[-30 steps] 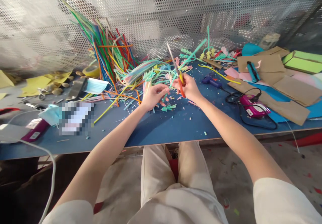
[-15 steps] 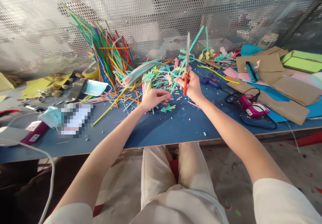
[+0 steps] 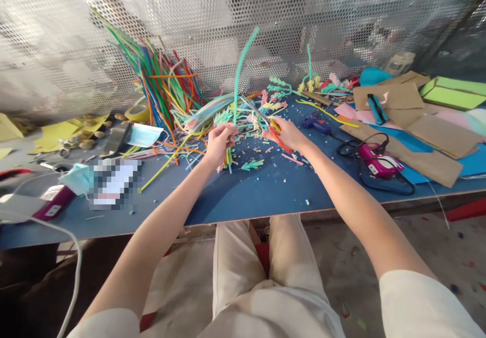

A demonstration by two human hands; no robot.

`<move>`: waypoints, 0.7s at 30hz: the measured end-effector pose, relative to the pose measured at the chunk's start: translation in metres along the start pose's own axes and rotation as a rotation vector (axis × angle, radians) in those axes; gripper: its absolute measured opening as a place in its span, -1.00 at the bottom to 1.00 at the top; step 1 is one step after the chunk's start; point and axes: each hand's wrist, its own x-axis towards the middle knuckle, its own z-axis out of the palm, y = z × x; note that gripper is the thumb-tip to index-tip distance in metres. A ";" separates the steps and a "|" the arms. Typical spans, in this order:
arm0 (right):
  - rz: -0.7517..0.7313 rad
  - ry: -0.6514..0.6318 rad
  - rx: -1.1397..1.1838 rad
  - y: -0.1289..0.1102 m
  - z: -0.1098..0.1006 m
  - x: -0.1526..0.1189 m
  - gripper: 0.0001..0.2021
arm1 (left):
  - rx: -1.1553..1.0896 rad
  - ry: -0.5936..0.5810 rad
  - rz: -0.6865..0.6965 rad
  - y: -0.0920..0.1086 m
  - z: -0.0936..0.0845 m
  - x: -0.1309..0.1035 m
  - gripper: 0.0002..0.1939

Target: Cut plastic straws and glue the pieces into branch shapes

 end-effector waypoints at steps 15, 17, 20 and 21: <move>0.042 -0.202 -0.037 -0.014 0.005 -0.006 -0.44 | 0.094 -0.087 0.078 0.007 -0.003 -0.003 -0.79; 0.059 -0.208 0.003 -0.017 0.006 -0.007 -0.44 | 0.095 -0.077 0.082 0.011 -0.003 -0.003 -0.79; 0.065 -0.203 0.005 -0.018 0.007 -0.008 -0.44 | 0.095 -0.079 0.079 0.015 -0.003 -0.004 -0.75; 0.051 -0.197 -0.003 -0.017 0.008 -0.008 -0.44 | 0.098 -0.084 0.079 0.017 -0.003 -0.005 -0.72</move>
